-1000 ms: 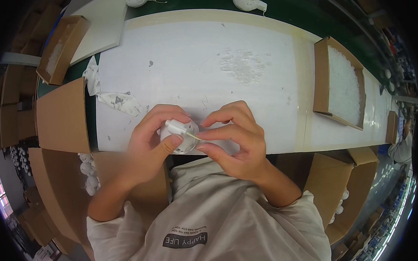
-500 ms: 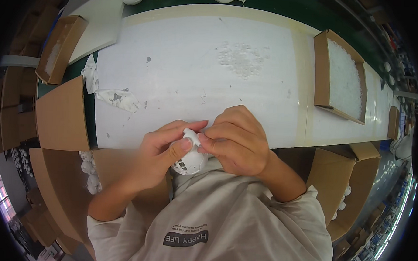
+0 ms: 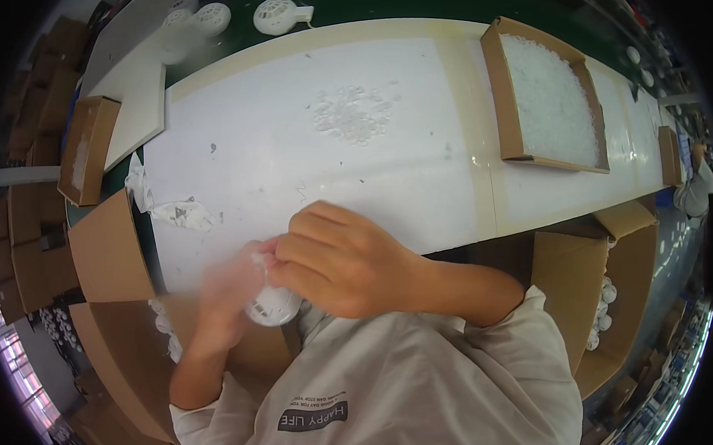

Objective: Assembling small plastic components on a production line.

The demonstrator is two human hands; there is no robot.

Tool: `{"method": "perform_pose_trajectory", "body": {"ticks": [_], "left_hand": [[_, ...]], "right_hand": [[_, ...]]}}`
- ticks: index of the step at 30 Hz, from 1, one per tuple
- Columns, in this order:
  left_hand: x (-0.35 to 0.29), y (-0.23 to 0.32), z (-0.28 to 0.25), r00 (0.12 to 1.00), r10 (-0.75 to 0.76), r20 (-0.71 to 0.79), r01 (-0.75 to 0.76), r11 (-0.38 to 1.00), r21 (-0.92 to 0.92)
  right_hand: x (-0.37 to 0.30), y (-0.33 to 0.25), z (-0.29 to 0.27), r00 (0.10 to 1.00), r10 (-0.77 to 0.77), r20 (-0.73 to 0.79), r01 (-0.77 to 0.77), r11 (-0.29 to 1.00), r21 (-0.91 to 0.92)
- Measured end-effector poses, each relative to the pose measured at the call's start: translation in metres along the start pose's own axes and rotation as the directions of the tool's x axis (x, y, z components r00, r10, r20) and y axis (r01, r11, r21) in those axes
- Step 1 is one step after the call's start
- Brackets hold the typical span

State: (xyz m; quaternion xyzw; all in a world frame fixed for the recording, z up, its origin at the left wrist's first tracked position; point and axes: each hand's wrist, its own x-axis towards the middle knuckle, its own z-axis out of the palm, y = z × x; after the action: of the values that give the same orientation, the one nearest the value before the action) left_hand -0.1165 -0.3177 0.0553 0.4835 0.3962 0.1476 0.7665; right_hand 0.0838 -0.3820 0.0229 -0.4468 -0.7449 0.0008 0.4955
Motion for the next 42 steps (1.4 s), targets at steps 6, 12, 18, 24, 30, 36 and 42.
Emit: {"method": "perform_pose_trajectory", "body": {"ticks": [6, 12, 18, 24, 30, 36, 42], "left_hand": [[-0.023, 0.014, -0.018, 0.995, 0.081, 0.062, -0.097, 0.944, 0.314], [-0.115, 0.083, -0.101, 0.965, -0.011, -0.261, 0.231, 0.506, 0.831], [-0.120, 0.088, -0.119, 0.864, 0.127, -0.487, 0.469, 0.145, 0.871], [0.058, 0.123, -0.067, 0.922, 0.386, 0.041, -0.093, 0.118, 0.989], [0.246, 0.141, -0.070, 0.817, 0.511, 0.269, -0.192, -0.198, 0.961], [0.267, 0.140, -0.048, 0.844, 0.516, 0.144, -0.130, -0.063, 0.990], [0.141, 0.104, -0.011, 0.908, 0.373, 0.189, -0.403, 0.902, 0.156]], "right_hand": [[0.001, -0.013, -0.004, 0.998, 0.016, 0.062, -0.022, 0.995, 0.095], [0.011, 0.054, -0.047, 0.986, 0.157, 0.060, -0.160, 0.986, 0.046], [0.003, 0.138, -0.074, 0.785, 0.618, -0.035, -0.549, 0.669, -0.502], [0.003, 0.140, -0.067, 0.666, 0.745, -0.044, -0.661, 0.561, -0.499], [-0.011, 0.137, -0.059, 0.784, 0.605, -0.140, -0.608, 0.701, -0.373], [-0.011, 0.142, -0.068, 0.833, 0.533, -0.147, -0.553, 0.796, -0.246], [-0.004, 0.124, -0.077, 0.853, 0.508, -0.122, -0.514, 0.858, -0.018]]}}
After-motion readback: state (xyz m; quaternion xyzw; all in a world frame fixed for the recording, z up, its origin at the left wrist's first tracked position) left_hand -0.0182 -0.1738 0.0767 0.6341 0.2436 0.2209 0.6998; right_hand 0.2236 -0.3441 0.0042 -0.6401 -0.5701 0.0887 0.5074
